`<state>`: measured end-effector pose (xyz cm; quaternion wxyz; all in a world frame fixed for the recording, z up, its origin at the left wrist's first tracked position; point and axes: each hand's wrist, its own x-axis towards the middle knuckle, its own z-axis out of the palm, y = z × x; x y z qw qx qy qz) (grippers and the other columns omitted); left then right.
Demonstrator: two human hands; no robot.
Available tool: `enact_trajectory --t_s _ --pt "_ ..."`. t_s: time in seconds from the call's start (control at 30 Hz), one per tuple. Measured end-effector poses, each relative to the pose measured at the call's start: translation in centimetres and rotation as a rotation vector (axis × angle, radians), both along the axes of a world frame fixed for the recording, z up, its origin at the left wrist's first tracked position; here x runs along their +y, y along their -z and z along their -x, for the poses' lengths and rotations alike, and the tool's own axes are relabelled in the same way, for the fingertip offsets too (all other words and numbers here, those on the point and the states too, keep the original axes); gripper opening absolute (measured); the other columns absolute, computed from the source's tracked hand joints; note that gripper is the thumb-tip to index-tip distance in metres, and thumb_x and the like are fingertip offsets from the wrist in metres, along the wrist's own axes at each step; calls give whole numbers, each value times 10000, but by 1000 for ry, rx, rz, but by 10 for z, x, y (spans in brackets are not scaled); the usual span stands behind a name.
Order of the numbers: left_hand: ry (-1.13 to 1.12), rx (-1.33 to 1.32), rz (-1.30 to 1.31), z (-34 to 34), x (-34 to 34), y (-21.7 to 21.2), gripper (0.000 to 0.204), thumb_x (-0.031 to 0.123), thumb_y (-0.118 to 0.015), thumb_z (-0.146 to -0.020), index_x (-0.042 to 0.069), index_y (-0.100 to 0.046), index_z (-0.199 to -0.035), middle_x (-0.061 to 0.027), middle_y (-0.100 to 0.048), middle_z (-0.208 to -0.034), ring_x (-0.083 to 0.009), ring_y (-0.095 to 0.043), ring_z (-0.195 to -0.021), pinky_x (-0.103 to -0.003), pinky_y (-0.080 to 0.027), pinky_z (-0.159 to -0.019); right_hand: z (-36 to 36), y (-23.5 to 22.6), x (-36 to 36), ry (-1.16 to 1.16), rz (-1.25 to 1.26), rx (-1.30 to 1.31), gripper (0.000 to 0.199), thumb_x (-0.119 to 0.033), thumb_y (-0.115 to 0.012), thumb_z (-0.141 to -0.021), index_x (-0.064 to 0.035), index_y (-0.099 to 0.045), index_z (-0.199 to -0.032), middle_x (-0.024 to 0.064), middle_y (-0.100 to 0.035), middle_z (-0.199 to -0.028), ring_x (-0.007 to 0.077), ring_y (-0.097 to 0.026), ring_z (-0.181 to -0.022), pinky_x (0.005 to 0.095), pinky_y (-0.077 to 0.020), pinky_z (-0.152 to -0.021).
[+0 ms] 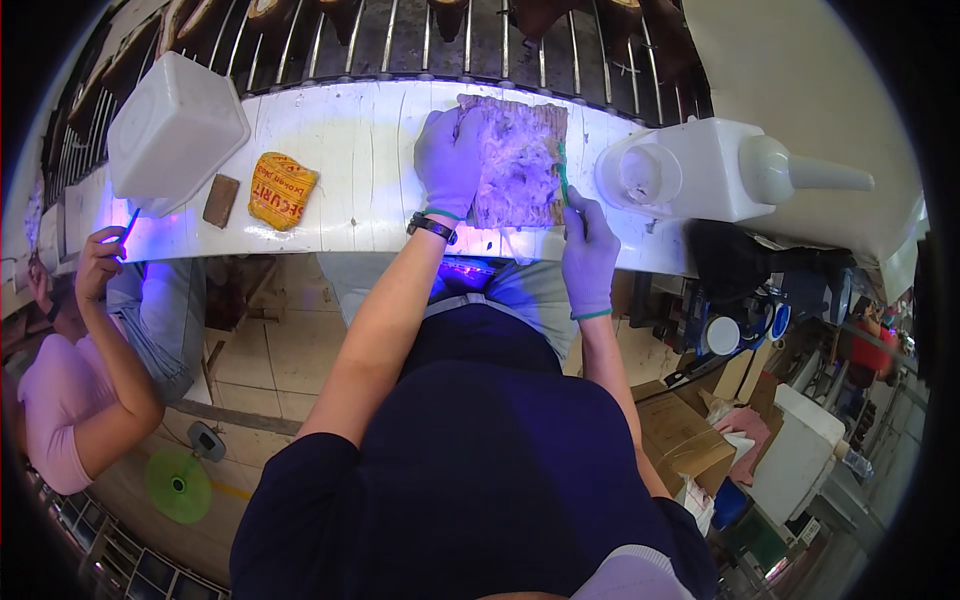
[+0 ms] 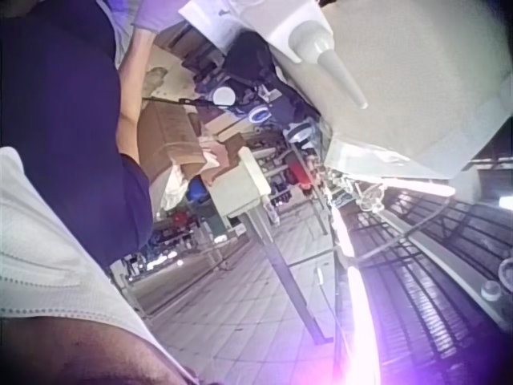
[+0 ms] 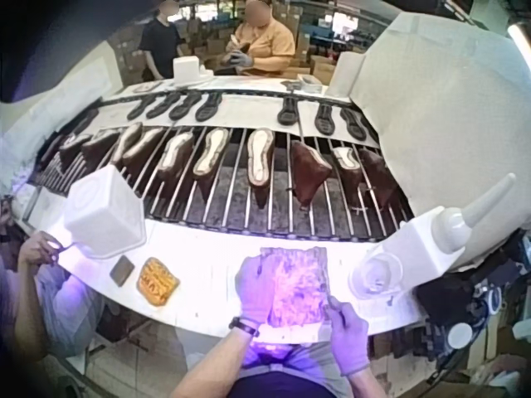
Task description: Apply adhesive to the edges and surfaces of shoe components using a brush.
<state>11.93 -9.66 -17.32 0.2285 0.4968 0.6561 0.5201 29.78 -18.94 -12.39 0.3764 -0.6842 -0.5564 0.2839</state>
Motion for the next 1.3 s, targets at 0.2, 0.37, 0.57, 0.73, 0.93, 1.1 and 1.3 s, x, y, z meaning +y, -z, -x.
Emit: enact_trajectory --t_s 0.2,0.37,0.57,0.73,0.93,1.1,1.3 --pt "7 -13 21 0 -1 -1 236 246 -612 -869 14 -653 -861 -130 -556 -756 -301 -565 -689 -391 -414 -617 3 -3 -8 25 53 51 225 -71 -570 -915 -5 -650 -1115 -28 -456 -652 35 -399 -616 212 -359 -550" --pt "-4 -6 26 -2 -2 -2 234 246 -611 -868 16 -652 -854 -135 -562 -767 -305 -568 -698 -396 -419 -624 0 -15 -19 32 141 66 225 -72 -570 -914 -7 -651 -1114 -25 -450 -651 39 -393 -617 215 -355 -549" --pt "-10 5 23 -3 0 -3 227 250 -613 -864 29 -664 -857 -136 -570 -775 -315 -578 -717 -399 -426 -632 5 -19 -34 -85 7 -182 241 -89 -570 -917 -48 -624 -1149 126 -628 -773 206 -612 -709 308 -468 -650" --pt "-17 10 32 -3 -1 -3 224 246 -613 -862 29 -670 -867 -136 -576 -780 -314 -583 -723 -398 -431 -638 14 -21 -47 -143 39 -355 270 -99 -564 -916 -84 -597 -1184 208 -652 -943 362 -640 -909 397 -500 -725" --pt "-8 -21 27 -1 -2 -4 224 241 -620 -857 23 -670 -866 -133 -575 -774 -307 -580 -712 -387 -429 -632 13 -9 -64 -241 59 -430 299 -99 -527 -917 -127 -561 -1212 158 -653 -875 353 -635 -716 434 -482 -610" --pt "-7 -35 -11 -2 -1 -1 221 240 -631 -850 22 -668 -857 -130 -568 -759 -299 -572 -694 -385 -425 -622 7 -1 -65 -154 3 -54 266 -93 -572 -921 -77 -614 -1183 86 -640 -751 159 -590 -599 304 -462 -560" --pt "44 -79 -7 6 0 0 267 264 -647 -843 -2 -650 -824 -130 -550 -710 -295 -558 -655 -381 -413 -604 -13 -22 -54 40 482 562 296 -66 -603 -897 -71 -638 -1191 -35 -538 -662 17 -424 -549 193 -311 -486"
